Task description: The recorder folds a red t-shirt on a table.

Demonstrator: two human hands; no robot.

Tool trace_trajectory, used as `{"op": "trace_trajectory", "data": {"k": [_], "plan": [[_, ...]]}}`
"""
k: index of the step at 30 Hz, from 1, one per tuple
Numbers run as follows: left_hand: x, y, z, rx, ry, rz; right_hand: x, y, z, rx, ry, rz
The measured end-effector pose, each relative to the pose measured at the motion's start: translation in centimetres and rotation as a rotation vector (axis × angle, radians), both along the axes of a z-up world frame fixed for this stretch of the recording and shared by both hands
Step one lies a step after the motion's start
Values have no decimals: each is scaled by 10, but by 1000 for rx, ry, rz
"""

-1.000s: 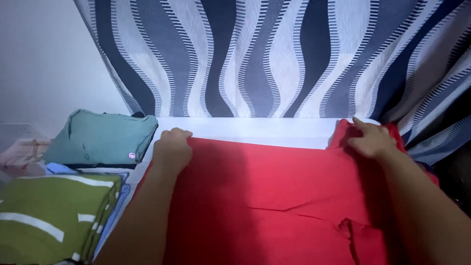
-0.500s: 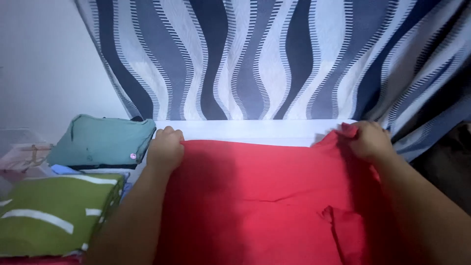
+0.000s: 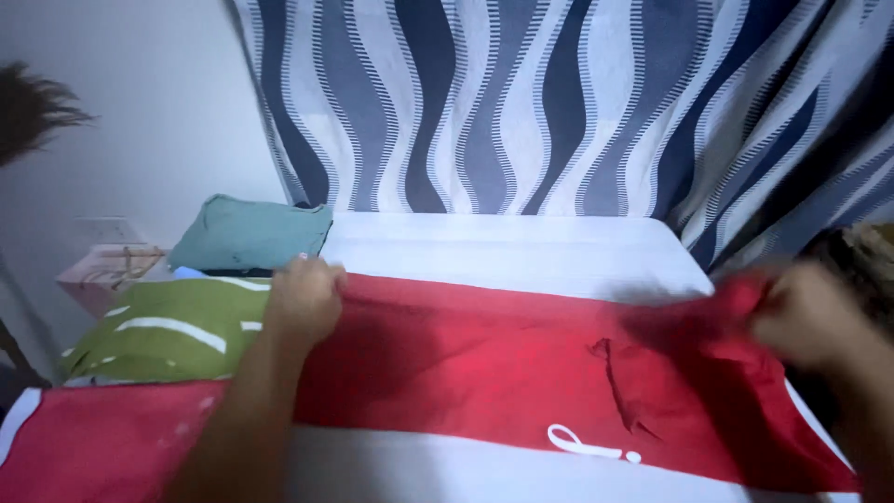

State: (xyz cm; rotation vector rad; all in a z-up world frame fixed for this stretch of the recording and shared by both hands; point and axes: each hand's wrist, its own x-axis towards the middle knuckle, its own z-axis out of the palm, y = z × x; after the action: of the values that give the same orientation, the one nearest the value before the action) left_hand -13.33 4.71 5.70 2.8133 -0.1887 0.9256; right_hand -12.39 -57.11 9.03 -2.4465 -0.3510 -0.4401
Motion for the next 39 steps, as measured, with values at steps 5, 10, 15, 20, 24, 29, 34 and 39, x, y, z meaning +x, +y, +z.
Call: {"op": "trace_trajectory", "data": {"k": [5,10,15,20,24,29,34,39], "plan": [[-18,-1,-25,112,297,86,-44,43,-46,-485,272,-12],[-12,7,-25,12,130,56,-56,40,-30,-146,294,-162],[-32,4,-24,-88,-50,17,-86,54,-15,139,141,-197],[-28,7,-68,170,348,207,-94,66,-58,-241,270,-190],[-72,-32,-21,220,356,239,-97,62,-65,-277,164,-111],[-69,-49,-54,53,246,202,-103,58,-64,-161,178,-37],[-49,-39,-67,47,188,166,-130,77,-51,-189,211,-72],[-54,-53,-45,153,295,219,-152,75,-41,-148,252,-54]]}}
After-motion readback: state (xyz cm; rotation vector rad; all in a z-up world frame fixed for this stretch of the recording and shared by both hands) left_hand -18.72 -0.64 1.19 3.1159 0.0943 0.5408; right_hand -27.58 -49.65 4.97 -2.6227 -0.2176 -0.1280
